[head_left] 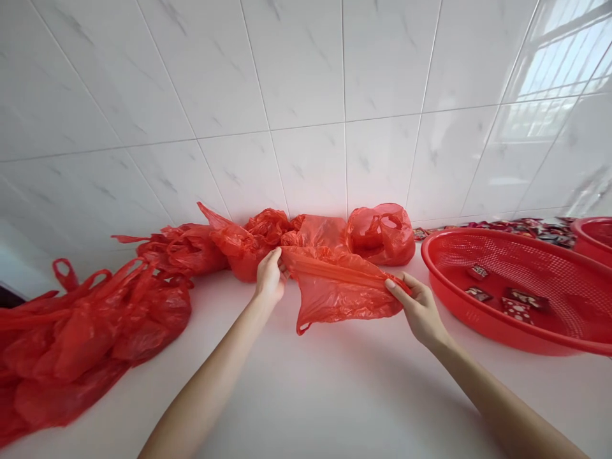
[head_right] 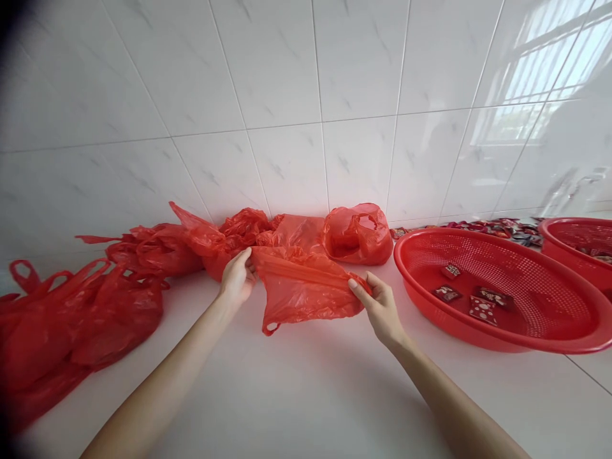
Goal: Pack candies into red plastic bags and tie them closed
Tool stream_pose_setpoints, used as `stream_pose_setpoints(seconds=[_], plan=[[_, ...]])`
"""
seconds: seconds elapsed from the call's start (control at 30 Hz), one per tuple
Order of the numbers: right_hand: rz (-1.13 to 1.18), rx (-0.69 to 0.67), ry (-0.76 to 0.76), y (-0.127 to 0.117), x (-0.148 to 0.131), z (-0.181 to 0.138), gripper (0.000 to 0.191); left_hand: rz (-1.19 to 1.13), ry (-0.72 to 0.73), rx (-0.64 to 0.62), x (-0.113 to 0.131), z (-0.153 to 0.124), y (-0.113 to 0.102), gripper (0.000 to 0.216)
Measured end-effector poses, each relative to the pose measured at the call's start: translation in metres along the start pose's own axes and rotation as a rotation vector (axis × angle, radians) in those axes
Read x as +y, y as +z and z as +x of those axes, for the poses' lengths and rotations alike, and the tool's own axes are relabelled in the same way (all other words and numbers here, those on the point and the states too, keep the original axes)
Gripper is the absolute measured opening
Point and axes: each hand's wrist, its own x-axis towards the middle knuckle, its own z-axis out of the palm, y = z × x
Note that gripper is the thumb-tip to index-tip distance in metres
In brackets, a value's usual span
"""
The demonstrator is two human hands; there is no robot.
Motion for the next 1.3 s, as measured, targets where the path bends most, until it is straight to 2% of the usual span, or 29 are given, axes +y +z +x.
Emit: stream_pose_setpoints(seconds=[0.1,0.27,0.37,0.47,0.57,0.6,0.67,0.73,0.8,0.87,0.9,0.97,1.03,1.13,1.27,1.3], plan=[[0.095,-0.078,0.134,0.002,0.000,-0.001,0.045,-0.038,-0.031,-0.038,0.008,-0.012,-0.004,0.008],[0.123,-0.121,0.310,0.006,0.011,0.002,0.047,0.001,-0.130,-0.345,0.000,-0.040,-0.004,0.016],[0.016,-0.118,0.339,0.004,0.026,0.005,0.048,0.115,-0.141,-0.491,-0.016,-0.059,0.000,0.027],[-0.253,-0.021,0.192,-0.003,0.039,0.011,0.045,0.268,-0.052,-0.607,-0.029,-0.070,0.008,0.034],[-0.410,0.159,-0.015,-0.010,0.036,0.014,0.038,0.388,0.053,-0.567,-0.035,-0.074,0.017,0.033],[-0.447,0.208,-0.126,-0.010,0.031,0.011,0.033,0.431,0.088,-0.554,-0.036,-0.075,0.020,0.033],[-0.567,0.245,-0.487,-0.005,0.016,0.001,0.020,0.518,0.157,-0.561,-0.036,-0.078,0.025,0.034],[-0.644,0.113,-0.819,0.007,0.001,-0.013,0.021,0.595,0.230,-0.615,-0.037,-0.081,0.030,0.033],[-0.714,-0.154,-0.969,0.020,-0.008,-0.026,0.033,0.663,0.315,-0.697,-0.039,-0.083,0.035,0.030],[-0.783,-0.325,-1.034,0.030,-0.010,-0.033,0.033,0.722,0.429,-0.815,-0.044,-0.082,0.041,0.029],[-0.810,-0.353,-1.038,0.032,-0.008,-0.034,0.030,0.748,0.490,-0.886,-0.048,-0.081,0.043,0.030],[-0.837,-0.318,-0.999,0.033,-0.004,-0.033,0.024,0.780,0.608,-1.029,-0.056,-0.077,0.049,0.027],[-0.830,-0.263,-0.947,0.030,0.001,-0.030,0.020,0.797,0.676,-1.113,-0.065,-0.073,0.055,0.021],[-0.836,-0.265,-0.941,0.026,0.005,-0.026,0.020,0.791,0.687,-1.147,-0.079,-0.069,0.064,0.019],[-0.921,-0.309,-0.983,0.026,0.006,-0.026,0.024,0.748,0.558,-1.197,-0.099,-0.066,0.075,0.003],[-0.938,-0.305,-0.994,0.026,0.006,-0.026,0.025,0.738,0.525,-1.202,-0.104,-0.066,0.078,0.007]])
